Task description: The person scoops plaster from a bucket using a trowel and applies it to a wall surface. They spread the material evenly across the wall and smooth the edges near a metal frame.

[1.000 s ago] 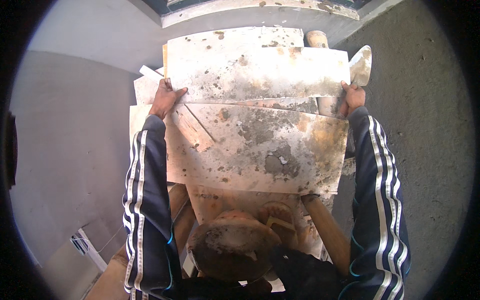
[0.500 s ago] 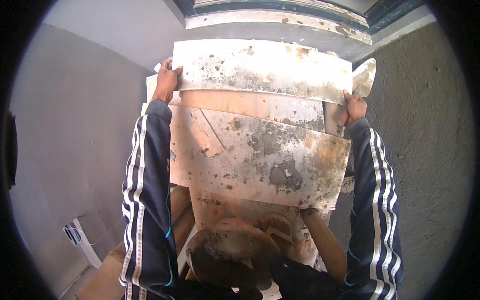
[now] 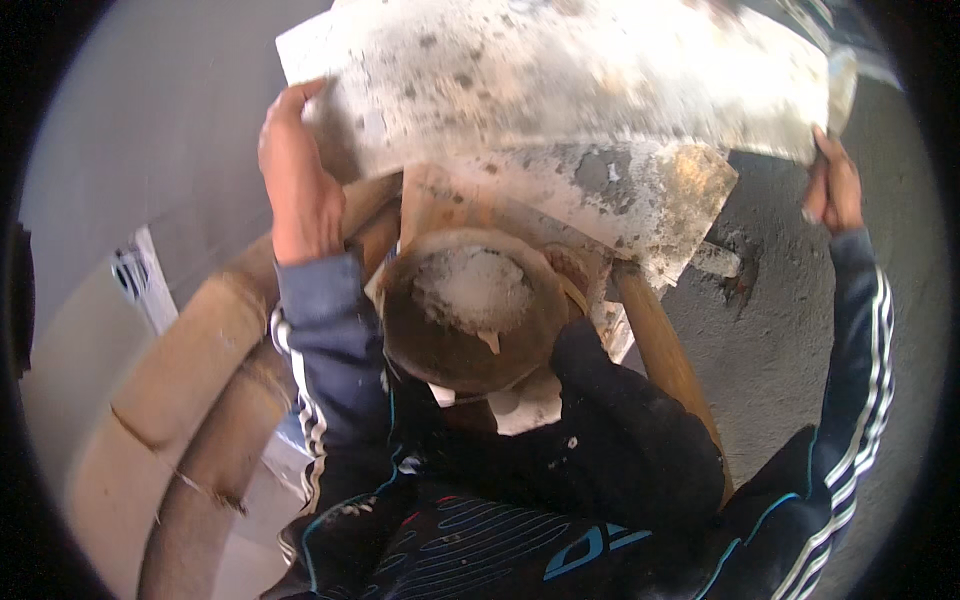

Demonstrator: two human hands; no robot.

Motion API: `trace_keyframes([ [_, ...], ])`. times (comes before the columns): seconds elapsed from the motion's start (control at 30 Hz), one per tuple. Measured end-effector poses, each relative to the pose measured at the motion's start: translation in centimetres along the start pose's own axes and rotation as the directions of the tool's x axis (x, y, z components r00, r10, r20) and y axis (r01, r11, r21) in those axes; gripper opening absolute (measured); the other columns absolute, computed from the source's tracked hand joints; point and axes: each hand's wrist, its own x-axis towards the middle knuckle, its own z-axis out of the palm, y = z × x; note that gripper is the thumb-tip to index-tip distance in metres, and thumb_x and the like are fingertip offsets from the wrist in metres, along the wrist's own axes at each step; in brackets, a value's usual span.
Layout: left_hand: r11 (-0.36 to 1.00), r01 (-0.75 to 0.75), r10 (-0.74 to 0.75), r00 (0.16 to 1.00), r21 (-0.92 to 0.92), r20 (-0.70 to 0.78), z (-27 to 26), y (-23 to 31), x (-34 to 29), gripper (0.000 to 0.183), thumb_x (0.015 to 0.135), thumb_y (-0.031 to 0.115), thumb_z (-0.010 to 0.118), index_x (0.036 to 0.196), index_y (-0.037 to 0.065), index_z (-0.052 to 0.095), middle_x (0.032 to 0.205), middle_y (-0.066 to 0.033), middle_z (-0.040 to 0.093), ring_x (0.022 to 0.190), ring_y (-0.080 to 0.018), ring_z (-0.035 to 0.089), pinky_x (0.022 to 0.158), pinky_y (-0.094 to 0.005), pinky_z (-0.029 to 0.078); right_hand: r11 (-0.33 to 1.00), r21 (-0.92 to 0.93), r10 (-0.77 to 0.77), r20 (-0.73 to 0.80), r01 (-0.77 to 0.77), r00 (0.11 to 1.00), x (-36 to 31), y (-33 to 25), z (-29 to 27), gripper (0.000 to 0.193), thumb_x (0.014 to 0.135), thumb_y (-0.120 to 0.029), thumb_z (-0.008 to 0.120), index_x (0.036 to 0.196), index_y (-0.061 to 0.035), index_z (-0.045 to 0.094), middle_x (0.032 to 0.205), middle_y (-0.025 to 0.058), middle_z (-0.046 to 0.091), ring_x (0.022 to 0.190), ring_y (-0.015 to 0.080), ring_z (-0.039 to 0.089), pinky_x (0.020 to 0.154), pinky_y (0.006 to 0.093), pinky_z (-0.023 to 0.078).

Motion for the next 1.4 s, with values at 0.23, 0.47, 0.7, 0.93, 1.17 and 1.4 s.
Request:
trace_keyframes([
  [0.23,0.991,0.117,-0.111,0.99,-0.07,0.084,-11.3,-5.5,-15.5,0.046,0.076,0.002,0.062,0.119,-0.002,0.045,0.109,-0.0094,0.055,0.101,-0.018,0.052,0.091,-0.0313,0.04,0.986,0.163,0.041,-0.072,-0.029,0.997,-7.7,0.6,-1.4,0.067,0.09,-0.043,0.05,0.139,-0.001,0.032,0.144,0.0184,0.031,0.136,0.0308,0.025,0.112,0.0425,0.022],
  [0.47,0.907,0.419,-0.419,0.908,0.025,-0.004,-16.1,-14.9,-19.4,0.044,0.071,-0.013,0.06,0.111,0.001,0.045,0.113,-0.015,0.055,0.104,-0.0189,0.054,0.093,-0.0323,0.042,0.941,0.106,-0.323,-0.008,0.322,0.946,-9.2,-5.3,-1.8,0.048,0.092,-0.034,0.05,0.13,-0.0058,0.046,0.117,0.0072,0.053,0.105,0.0178,0.051,0.094,0.034,0.04],
  [0.7,0.615,0.47,-0.448,0.869,-0.634,0.21,-17.9,-15.5,-20.2,0.02,0.093,0.012,0.046,0.113,0.008,0.047,0.143,-0.0154,0.034,0.134,-0.0256,0.029,0.109,-0.0418,0.03,0.737,0.467,-0.594,0.104,0.488,0.798,-14.3,-13.7,4.9,0.049,0.094,-0.032,0.043,0.137,-0.0085,0.038,0.127,0.0106,0.047,0.114,0.0238,0.047,0.103,0.04,0.034],
  [0.93,0.705,0.48,-0.458,0.87,-0.522,0.181,-18.4,-14.9,-21.1,0.034,0.093,0.016,0.047,0.124,0.002,0.044,0.137,-0.0169,0.04,0.128,-0.026,0.037,0.107,-0.0407,0.029,-0.571,0.72,-0.225,0.324,-0.394,0.919,-9.4,-11.8,4.6,0.048,0.096,-0.032,0.041,0.137,-0.0071,0.037,0.139,0.0137,0.04,0.129,0.0264,0.036,0.11,0.0412,0.026],
  [1.17,0.964,0.262,-0.236,0.923,-0.049,0.304,-14.3,-9.3,-20.1,0.034,0.079,0.008,0.071,0.11,-0.001,0.059,0.103,-0.0068,0.062,0.095,-0.0156,0.057,0.09,-0.0297,0.041,0.928,0.329,-0.134,-0.147,0.176,0.98,-2.9,-4.8,1.9,0.057,0.093,-0.033,0.053,0.134,0.0023,0.037,0.134,0.0153,0.044,0.118,0.0222,0.046,0.101,0.0341,0.038],
  [1.4,0.987,-0.153,0.113,0.882,0.051,0.457,-1.9,-4.2,-7.5,0.051,0.084,0.019,0.065,0.125,-0.003,0.043,0.116,-0.0146,0.054,0.106,-0.0201,0.049,0.094,-0.0321,0.038,0.89,0.454,0.139,-0.165,-0.05,0.976,-2.7,5.4,-1.1,0.063,0.088,-0.023,0.057,0.132,0.012,0.03,0.126,0.0219,0.047,0.113,0.0306,0.052,0.096,0.0365,0.043],
])
